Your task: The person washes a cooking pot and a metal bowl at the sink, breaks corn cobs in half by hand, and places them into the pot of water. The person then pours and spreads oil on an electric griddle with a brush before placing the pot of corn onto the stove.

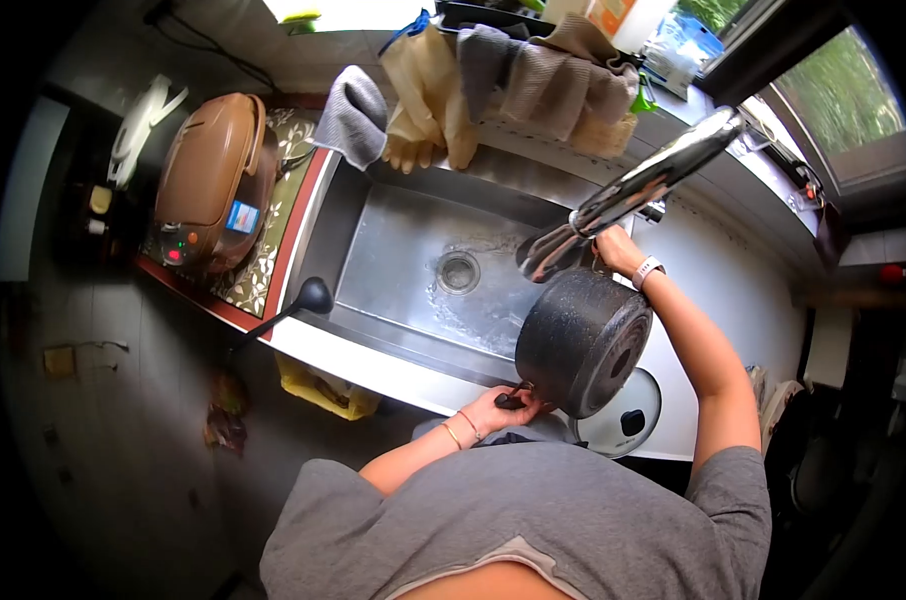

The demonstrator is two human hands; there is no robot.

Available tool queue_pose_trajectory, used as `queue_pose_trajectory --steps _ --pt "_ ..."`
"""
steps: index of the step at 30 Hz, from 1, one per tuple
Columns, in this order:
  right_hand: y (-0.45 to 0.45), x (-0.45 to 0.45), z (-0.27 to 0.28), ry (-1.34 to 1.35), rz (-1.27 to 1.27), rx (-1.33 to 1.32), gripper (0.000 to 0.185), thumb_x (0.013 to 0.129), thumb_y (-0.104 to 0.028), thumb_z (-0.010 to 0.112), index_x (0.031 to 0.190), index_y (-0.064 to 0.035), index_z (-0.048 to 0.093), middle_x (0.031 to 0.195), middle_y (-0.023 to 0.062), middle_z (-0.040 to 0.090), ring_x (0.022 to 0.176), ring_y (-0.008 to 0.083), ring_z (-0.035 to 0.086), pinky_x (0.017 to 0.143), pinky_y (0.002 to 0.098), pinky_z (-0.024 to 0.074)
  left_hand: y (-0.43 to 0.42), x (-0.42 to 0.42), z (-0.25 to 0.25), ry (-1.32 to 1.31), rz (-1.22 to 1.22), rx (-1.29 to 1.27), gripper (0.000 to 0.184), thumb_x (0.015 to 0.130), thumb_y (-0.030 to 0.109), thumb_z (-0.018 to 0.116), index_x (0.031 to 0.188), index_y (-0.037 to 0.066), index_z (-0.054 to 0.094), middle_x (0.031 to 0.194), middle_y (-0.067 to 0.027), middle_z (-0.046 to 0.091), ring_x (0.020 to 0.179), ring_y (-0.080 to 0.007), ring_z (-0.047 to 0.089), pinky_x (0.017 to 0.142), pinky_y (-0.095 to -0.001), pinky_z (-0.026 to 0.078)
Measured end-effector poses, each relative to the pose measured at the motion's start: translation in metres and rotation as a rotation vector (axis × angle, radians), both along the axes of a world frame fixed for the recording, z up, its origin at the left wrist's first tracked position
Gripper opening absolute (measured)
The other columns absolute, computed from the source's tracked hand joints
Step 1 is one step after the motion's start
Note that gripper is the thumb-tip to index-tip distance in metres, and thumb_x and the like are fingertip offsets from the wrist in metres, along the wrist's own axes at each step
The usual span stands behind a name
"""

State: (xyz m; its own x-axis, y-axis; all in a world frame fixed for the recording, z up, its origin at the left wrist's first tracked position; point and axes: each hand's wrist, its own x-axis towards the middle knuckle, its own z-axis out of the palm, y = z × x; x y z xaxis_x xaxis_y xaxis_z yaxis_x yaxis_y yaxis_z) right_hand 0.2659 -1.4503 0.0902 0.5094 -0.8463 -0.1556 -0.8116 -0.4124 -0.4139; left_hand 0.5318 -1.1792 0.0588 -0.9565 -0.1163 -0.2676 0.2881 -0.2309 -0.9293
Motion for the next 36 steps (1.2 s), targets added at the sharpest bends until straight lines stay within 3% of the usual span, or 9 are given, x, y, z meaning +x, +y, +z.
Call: queue_pose_trajectory --steps 4,6,8,13,20,30,34,35,36 --pt "0.008 0.019 0.011 -0.244 0.006 -0.241 0.017 0.083 -0.006 0.047 0.085 0.0099 0.052 0.072 0.0275 0.060 0.071 0.0428 0.060 0.065 0.0474 0.0482 -0.005 0.003 0.003 0.113 -0.070 -0.017 0.021 0.094 0.004 0.042 0.109 -0.011 0.042 0.095 -0.0202 0.053 0.094 -0.0300 0.058 0.090 -0.0467 0.051" --pt "0.015 0.029 0.019 -0.259 -0.028 -0.220 0.018 0.087 -0.012 0.049 0.086 0.0041 0.058 0.072 0.0194 0.060 0.069 0.0356 0.061 0.062 0.0424 0.0480 -0.015 0.013 0.033 -0.203 -0.169 -0.284 0.018 0.092 0.001 0.045 0.105 -0.010 0.045 0.101 -0.0246 0.053 0.105 -0.0350 0.055 0.099 -0.0464 0.046" --pt "0.026 0.053 0.041 -0.597 -0.497 0.183 0.021 0.091 -0.021 0.050 0.087 -0.0023 0.059 0.070 0.0090 0.057 0.067 0.0252 0.058 0.059 0.0364 0.0463 -0.003 0.036 -0.004 -0.272 0.011 -0.349 0.015 0.089 0.000 0.048 0.099 -0.011 0.049 0.106 -0.0263 0.054 0.110 -0.0361 0.053 0.103 -0.0439 0.043" --pt "0.021 0.052 0.023 -1.190 -0.563 0.742 0.029 0.098 -0.022 0.046 0.112 -0.0018 0.061 0.100 0.0104 0.067 0.088 0.0228 0.065 0.083 0.0359 0.0533 -0.062 0.107 0.038 -0.959 -0.247 -0.731 0.010 0.079 -0.003 0.053 0.087 -0.009 0.056 0.091 -0.0199 0.064 0.084 -0.0292 0.066 0.074 -0.0377 0.059" --pt "0.057 0.091 0.009 -1.063 -0.761 0.806 0.022 0.089 -0.022 0.061 0.105 -0.0071 0.059 0.099 0.0092 0.068 0.087 0.0221 0.068 0.075 0.0362 0.0578 -0.126 0.165 0.068 -1.644 -0.276 -1.102 0.027 0.081 -0.005 0.048 0.106 0.001 0.040 0.097 -0.0150 0.060 0.092 -0.0240 0.065 0.062 -0.0411 0.060" --pt "0.052 0.082 -0.047 -0.983 -0.730 1.351 0.033 0.088 -0.030 0.062 0.108 -0.0054 0.057 0.092 0.0130 0.066 0.072 0.0293 0.068 0.053 0.0432 0.0589 -0.177 0.212 0.073 -1.619 -0.461 -1.463 0.021 0.083 0.000 0.055 0.101 0.005 0.044 0.103 -0.0133 0.063 0.096 -0.0226 0.066 0.065 -0.0301 0.056" --pt "0.071 0.087 -0.036 -0.978 -0.827 1.201 0.032 0.090 -0.030 0.062 0.106 -0.0032 0.057 0.085 0.0139 0.064 0.063 0.0265 0.067 0.048 0.0395 0.0583 -0.183 0.217 0.063 -1.513 -0.466 -1.514 0.024 0.084 0.005 0.057 0.106 0.005 0.047 0.102 -0.0092 0.063 0.093 -0.0200 0.066 0.067 -0.0291 0.055" --pt "0.075 0.087 -0.025 -0.962 -0.934 1.212 0.047 0.067 0.001 0.058 0.113 -0.0025 0.052 0.087 0.0063 0.060 0.065 0.0223 0.062 0.053 0.0409 0.0565 -0.185 0.219 0.064 -1.551 -0.493 -1.520 0.026 0.085 0.008 0.057 0.109 0.005 0.048 0.103 -0.0084 0.063 0.092 -0.0184 0.066 0.069 -0.0293 0.054" --pt "0.079 0.092 -0.004 -0.960 -0.937 1.216 0.047 0.067 0.001 0.058 0.113 -0.0025 0.052 0.087 0.0063 0.060 0.065 0.0223 0.062 0.053 0.0409 0.0565 -0.189 0.223 0.066 -1.591 -0.520 -1.525 0.028 0.085 0.011 0.058 0.112 0.005 0.049 0.103 -0.0076 0.063 0.091 -0.0167 0.066 0.070 -0.0294 0.053"
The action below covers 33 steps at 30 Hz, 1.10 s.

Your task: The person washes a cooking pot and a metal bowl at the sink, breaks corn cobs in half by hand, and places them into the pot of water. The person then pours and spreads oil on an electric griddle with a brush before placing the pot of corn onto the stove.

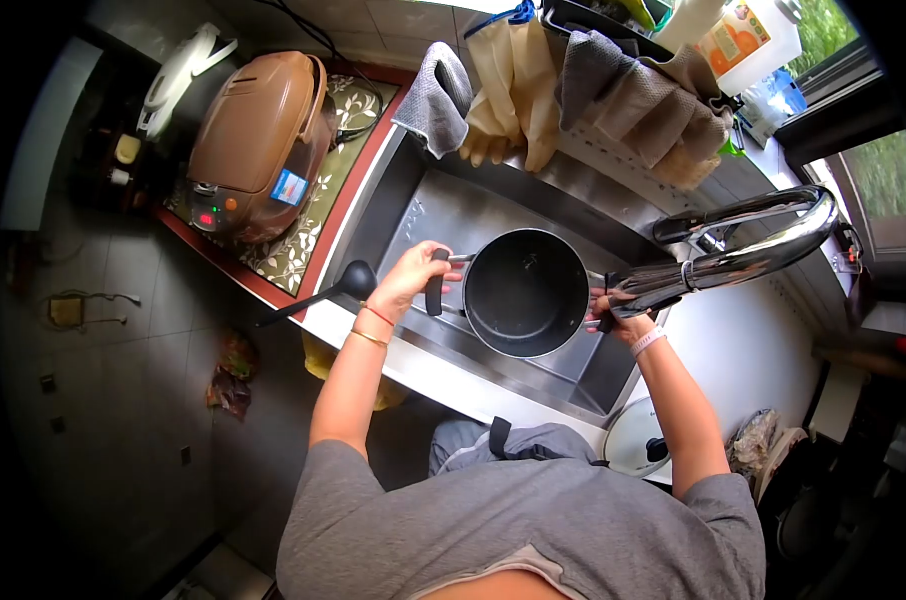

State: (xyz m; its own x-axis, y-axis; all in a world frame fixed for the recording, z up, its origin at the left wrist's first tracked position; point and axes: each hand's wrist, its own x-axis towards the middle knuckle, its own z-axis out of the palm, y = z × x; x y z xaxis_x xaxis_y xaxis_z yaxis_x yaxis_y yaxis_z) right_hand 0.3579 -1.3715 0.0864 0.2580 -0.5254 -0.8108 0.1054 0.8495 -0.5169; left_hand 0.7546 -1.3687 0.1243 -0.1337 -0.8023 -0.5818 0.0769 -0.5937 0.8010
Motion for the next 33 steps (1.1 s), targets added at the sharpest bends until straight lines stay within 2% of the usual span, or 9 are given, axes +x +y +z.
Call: queue_pose_trajectory --steps 2,3,4,6,8,12,22,24,33 --pt "0.011 0.006 0.024 0.083 -0.091 -0.046 0.041 0.066 0.003 0.056 0.107 -0.0021 0.052 0.081 0.0065 0.057 0.065 0.0217 0.062 0.052 0.0397 0.0570 -0.010 0.010 0.011 -0.126 0.124 -0.070 0.029 0.088 0.019 0.058 0.113 0.004 0.051 0.103 -0.0076 0.064 0.088 -0.0137 0.063 0.073 -0.0255 0.049" --pt "0.021 -0.015 -0.007 0.039 -0.092 -0.056 0.027 0.086 -0.020 0.064 0.105 -0.0007 0.057 0.076 0.0089 0.058 0.057 0.0216 0.062 0.047 0.0379 0.0561 -0.016 0.020 0.009 -0.184 0.174 -0.106 0.029 0.089 0.019 0.057 0.113 0.004 0.052 0.104 -0.0080 0.064 0.087 -0.0137 0.063 0.073 -0.0254 0.049" --pt "0.029 -0.026 -0.016 0.039 -0.092 -0.055 0.027 0.086 -0.020 0.064 0.105 -0.0007 0.057 0.076 0.0089 0.058 0.057 0.0216 0.062 0.047 0.0379 0.0561 -0.021 0.029 0.009 -0.237 0.223 -0.148 0.028 0.090 0.020 0.056 0.113 0.004 0.052 0.104 -0.0084 0.064 0.087 -0.0137 0.063 0.072 -0.0253 0.049" --pt "0.042 -0.035 -0.023 0.132 -0.187 -0.028 0.032 0.076 0.000 0.053 0.108 0.0039 0.056 0.084 0.0131 0.061 0.065 0.0235 0.064 0.050 0.0370 0.0567 -0.023 0.046 0.012 -0.225 0.307 -0.165 0.029 0.090 0.021 0.057 0.112 0.003 0.052 0.104 -0.0098 0.064 0.087 -0.0138 0.063 0.070 -0.0256 0.049" --pt "0.053 -0.042 -0.011 0.130 -0.224 0.007 0.047 0.063 0.006 0.044 0.109 0.0081 0.055 0.091 0.0166 0.063 0.070 0.0255 0.065 0.053 0.0362 0.0575 -0.021 0.059 0.009 -0.218 0.329 -0.152 0.027 0.091 0.020 0.056 0.111 0.002 0.053 0.103 -0.0108 0.065 0.084 -0.0138 0.064 0.068 -0.0239 0.049" --pt "0.084 -0.069 -0.011 0.128 -0.321 0.045 0.047 0.064 0.006 0.046 0.109 0.0082 0.054 0.095 0.0184 0.064 0.071 0.0253 0.066 0.054 0.0353 0.0580 -0.005 0.067 0.000 -0.243 0.312 -0.124 0.023 0.095 0.020 0.053 0.110 0.003 0.053 0.106 -0.0140 0.065 0.083 -0.0169 0.067 0.067 -0.0248 0.052" --pt "0.112 -0.078 -0.011 0.129 -0.427 0.105 0.047 0.066 0.006 0.046 0.112 0.0073 0.053 0.091 0.0137 0.062 0.073 0.0229 0.064 0.056 0.0351 0.0593 0.010 0.057 -0.024 -0.297 0.274 -0.032 0.022 0.095 0.022 0.053 0.107 0.004 0.055 0.103 -0.0114 0.066 0.080 -0.0140 0.066 0.067 -0.0244 0.052" --pt "0.112 -0.075 -0.009 0.152 -0.381 0.110 0.044 0.065 0.003 0.046 0.108 0.0026 0.054 0.087 0.0095 0.061 0.076 0.0209 0.063 0.059 0.0340 0.0580 0.008 0.053 -0.023 -0.308 0.261 -0.039 0.022 0.095 0.022 0.053 0.106 0.004 0.055 0.103 -0.0115 0.066 0.081 -0.0137 0.066 0.067 -0.0243 0.052" --pt "0.113 -0.068 -0.015 0.115 -0.367 0.104 0.045 0.065 0.004 0.046 0.109 0.0038 0.055 0.091 0.0125 0.064 0.076 0.0213 0.065 0.056 0.0331 0.0589 0.011 0.054 -0.024 -0.329 0.232 -0.051 0.022 0.094 0.021 0.053 0.107 0.002 0.056 0.102 -0.0108 0.066 0.082 -0.0149 0.065 0.068 -0.0252 0.051"
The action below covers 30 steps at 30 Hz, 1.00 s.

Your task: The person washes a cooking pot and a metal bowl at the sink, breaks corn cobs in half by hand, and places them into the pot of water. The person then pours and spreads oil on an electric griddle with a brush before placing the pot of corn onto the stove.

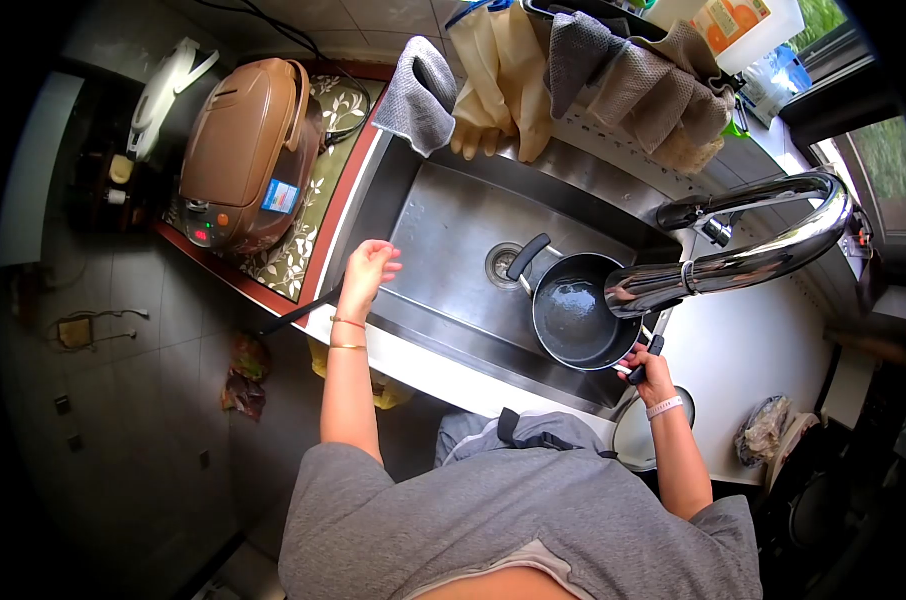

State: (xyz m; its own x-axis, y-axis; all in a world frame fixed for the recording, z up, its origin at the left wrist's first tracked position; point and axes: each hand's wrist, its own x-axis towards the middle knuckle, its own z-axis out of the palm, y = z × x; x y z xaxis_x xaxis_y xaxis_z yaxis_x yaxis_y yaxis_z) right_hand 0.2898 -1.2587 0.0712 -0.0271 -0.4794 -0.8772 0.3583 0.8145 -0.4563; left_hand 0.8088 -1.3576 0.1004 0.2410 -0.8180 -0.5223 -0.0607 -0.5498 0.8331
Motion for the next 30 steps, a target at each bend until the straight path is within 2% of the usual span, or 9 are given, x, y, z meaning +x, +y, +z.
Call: queue_pose_trajectory --steps 11,14,21,23,25,26,28,29,30 --pt "0.004 0.002 -0.004 -0.022 -0.038 0.014 0.045 0.065 0.005 0.046 0.109 0.0035 0.055 0.092 0.0127 0.063 0.076 0.0217 0.064 0.056 0.0338 0.0590 0.028 -0.001 -0.015 0.047 0.045 0.059 0.020 0.093 0.018 0.053 0.105 0.002 0.056 0.100 -0.0094 0.066 0.080 -0.0154 0.066 0.067 -0.0257 0.051" --pt "0.005 0.002 -0.004 -0.037 -0.035 0.014 0.045 0.065 0.005 0.046 0.109 0.0035 0.055 0.093 0.0128 0.063 0.077 0.0217 0.064 0.056 0.0336 0.0588 0.037 -0.002 -0.022 0.037 0.022 0.087 0.021 0.095 0.022 0.051 0.107 0.005 0.056 0.101 -0.0087 0.066 0.082 -0.0149 0.066 0.068 -0.0251 0.051" --pt "0.007 0.006 0.001 -0.048 -0.016 0.020 0.046 0.064 0.005 0.046 0.109 0.0025 0.055 0.094 0.0126 0.063 0.079 0.0215 0.064 0.057 0.0339 0.0581 0.046 -0.006 -0.029 0.060 0.046 0.098 0.021 0.095 0.023 0.052 0.106 0.006 0.057 0.100 -0.0081 0.066 0.081 -0.0146 0.066 0.068 -0.0254 0.051" --pt "0.007 0.008 0.004 -0.040 -0.016 0.026 0.046 0.064 0.004 0.046 0.110 0.0021 0.055 0.094 0.0122 0.063 0.079 0.0213 0.064 0.058 0.0340 0.0579 0.041 -0.013 -0.040 -0.031 0.008 0.130 0.023 0.094 0.022 0.052 0.106 0.004 0.059 0.100 -0.0073 0.066 0.081 -0.0146 0.066 0.069 -0.0256 0.051" --pt "0.008 0.010 0.006 -0.032 -0.016 0.033 0.047 0.064 0.004 0.046 0.110 0.0017 0.055 0.094 0.0118 0.063 0.078 0.0210 0.064 0.058 0.0340 0.0577 0.032 -0.017 -0.098 -0.336 -0.268 -0.045 0.026 0.091 0.020 0.056 0.109 0.001 0.061 0.101 -0.0092 0.067 0.081 -0.0166 0.066 0.071 -0.0275 0.052" --pt "0.009 0.010 0.006 -0.027 -0.016 0.039 0.047 0.064 0.003 0.046 0.110 0.0017 0.055 0.094 0.0113 0.063 0.079 0.0209 0.063 0.059 0.0339 0.0577 0.020 -0.034 -0.091 -0.407 -0.358 -0.019 0.032 0.087 0.018 0.058 0.113 0.000 0.061 0.106 -0.0161 0.066 0.094 -0.0253 0.065 0.084 -0.0336 0.050" --pt "0.010 0.009 0.007 -0.016 -0.015 0.042 0.047 0.064 0.003 0.046 0.111 0.0016 0.055 0.094 0.0109 0.063 0.079 0.0208 0.063 0.059 0.0337 0.0577 0.003 -0.058 -0.126 -0.641 -0.564 -0.077 0.041 0.084 0.016 0.055 0.121 -0.001 0.055 0.127 -0.0218 0.055 0.119 -0.0346 0.052 0.099 -0.0371 0.042" --pt "0.011 0.009 0.008 -0.018 -0.014 0.044 0.048 0.064 0.002 0.046 0.111 0.0016 0.055 0.096 0.0109 0.063 0.080 0.0208 0.063 0.059 0.0335 0.0577 -0.006 -0.069 -0.145 -0.636 -0.563 -0.081 0.041 0.084 0.016 0.055 0.121 -0.001 0.055 0.127 -0.0218 0.055 0.119 -0.0346 0.052 0.099 -0.0371 0.042" --pt "0.013 0.008 0.008 -0.020 -0.014 0.045 0.048 0.064 0.002 0.046 0.111 0.0017 0.054 0.098 0.0110 0.062 0.082 0.0208 0.062 0.058 0.0333 0.0578 -0.015 -0.079 -0.164 -0.736 -0.594 -0.060 0.047 0.083 0.015 0.055 0.127 0.000 0.049 0.135 -0.0204 0.047 0.127 -0.0322 0.043 0.104 -0.0395 0.037"
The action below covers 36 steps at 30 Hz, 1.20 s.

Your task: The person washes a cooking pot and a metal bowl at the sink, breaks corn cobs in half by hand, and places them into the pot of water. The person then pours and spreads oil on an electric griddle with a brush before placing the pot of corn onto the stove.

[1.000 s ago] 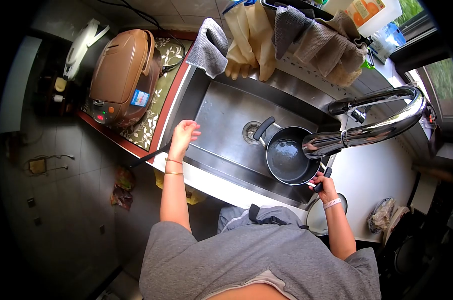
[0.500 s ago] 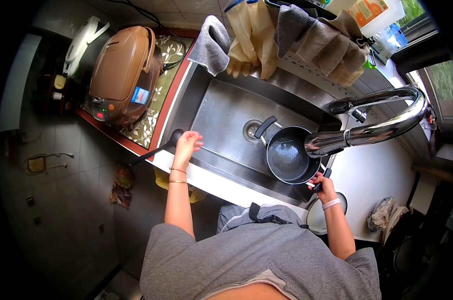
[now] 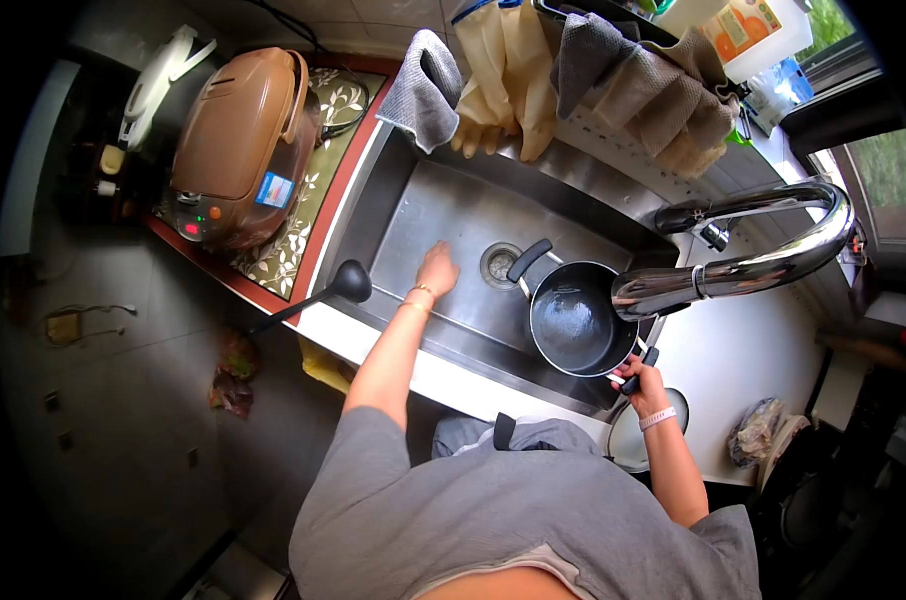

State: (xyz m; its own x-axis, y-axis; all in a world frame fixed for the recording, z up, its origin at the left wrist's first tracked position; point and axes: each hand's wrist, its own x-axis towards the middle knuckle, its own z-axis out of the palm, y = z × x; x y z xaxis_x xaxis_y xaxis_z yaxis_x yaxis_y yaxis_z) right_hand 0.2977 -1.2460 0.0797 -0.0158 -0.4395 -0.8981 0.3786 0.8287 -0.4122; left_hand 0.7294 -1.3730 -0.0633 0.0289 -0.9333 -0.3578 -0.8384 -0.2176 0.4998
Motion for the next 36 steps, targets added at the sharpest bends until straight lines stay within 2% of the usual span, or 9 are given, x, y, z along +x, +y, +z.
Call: queue_pose_trajectory --steps 7,10,12,15,22,26,28,31,36 --pt "0.018 -0.015 0.016 0.023 -0.112 -0.025 0.046 0.066 0.005 0.046 0.112 0.0073 0.051 0.094 0.0130 0.061 0.078 0.0242 0.063 0.059 0.0363 0.0585 -0.029 -0.051 -0.039 -0.242 -0.042 0.139 0.064 0.081 0.012 0.053 0.141 0.005 0.032 0.149 -0.0145 0.031 0.138 -0.0250 0.029 0.108 -0.0506 0.030" --pt "0.015 -0.018 0.026 0.088 -0.148 0.018 0.042 0.065 0.006 0.047 0.107 0.0062 0.051 0.084 0.0094 0.057 0.072 0.0226 0.061 0.057 0.0361 0.0578 0.010 -0.088 -0.069 -0.240 -0.433 0.165 0.061 0.081 0.018 0.056 0.137 0.003 0.039 0.149 -0.0107 0.033 0.138 -0.0239 0.030 0.107 -0.0509 0.031" --pt "0.012 -0.020 0.024 0.037 -0.151 0.013 0.040 0.065 0.006 0.049 0.105 0.0046 0.051 0.078 0.0059 0.053 0.070 0.0213 0.059 0.059 0.0374 0.0573 0.035 -0.113 -0.125 0.071 -0.646 0.464 0.064 0.081 0.019 0.055 0.140 0.003 0.036 0.151 -0.0146 0.027 0.139 -0.0299 0.026 0.108 -0.0551 0.025" --pt "0.004 -0.016 0.025 0.111 -0.144 0.020 0.040 0.067 0.005 0.050 0.106 0.0037 0.051 0.080 0.0071 0.055 0.072 0.0220 0.060 0.061 0.0385 0.0569 0.040 -0.110 -0.016 0.036 -0.844 0.312 0.065 0.080 0.022 0.058 0.139 0.005 0.037 0.150 -0.0156 0.029 0.138 -0.0311 0.029 0.107 -0.0558 0.026" --pt "0.003 -0.013 0.024 0.050 -0.187 0.014 0.038 0.067 0.005 0.050 0.105 -0.0003 0.050 0.084 0.0074 0.057 0.075 0.0231 0.061 0.060 0.0401 0.0565 -0.047 -0.031 -0.048 -0.132 0.247 0.158 0.073 0.080 0.021 0.061 0.144 0.007 0.028 0.152 -0.0127 0.026 0.140 -0.0314 0.025 0.107 -0.0524 0.031" --pt "0.000 -0.009 0.035 0.121 -0.153 0.058 0.039 0.067 0.002 0.052 0.105 -0.0048 0.050 0.079 0.0032 0.052 0.074 0.0197 0.057 0.066 0.0385 0.0538 -0.021 -0.059 -0.098 -0.100 -0.186 0.131 0.076 0.084 0.031 0.060 0.145 0.004 0.024 0.154 -0.0141 0.019 0.141 -0.0344 0.019 0.111 -0.0495 0.026" --pt "-0.005 -0.012 0.033 0.111 -0.141 0.055 0.037 0.067 0.002 0.051 0.104 -0.0048 0.050 0.079 0.0038 0.052 0.074 0.0199 0.057 0.066 0.0386 0.0537 0.002 -0.099 -0.089 0.225 -0.545 0.301 0.071 0.084 0.028 0.059 0.145 0.009 0.027 0.154 -0.0126 0.020 0.141 -0.0350 0.019 0.111 -0.0527 0.024" --pt "-0.005 -0.011 0.032 0.108 -0.130 0.057 0.034 0.067 0.003 0.051 0.100 -0.0046 0.050 0.080 0.0051 0.052 0.074 0.0206 0.057 0.064 0.0390 0.0543 -0.001 -0.109 -0.023 -0.037 -0.653 0.218 0.067 0.083 0.023 0.058 0.144 0.015 0.031 0.154 -0.0101 0.022 0.141 -0.0340 0.020 0.108 -0.0596 0.023" --pt "-0.013 -0.009 0.034 0.127 -0.135 0.028 0.025 0.067 0.006 0.051 0.090 -0.0027 0.054 0.079 0.0070 0.053 0.071 0.0225 0.057 0.060 0.0386 0.0566 -0.058 -0.019 -0.067 -0.233 0.088 0.076 0.067 0.085 0.019 0.056 0.146 0.018 0.029 0.155 -0.0066 0.017 0.142 -0.0346 0.016 0.104 -0.0637 0.029"
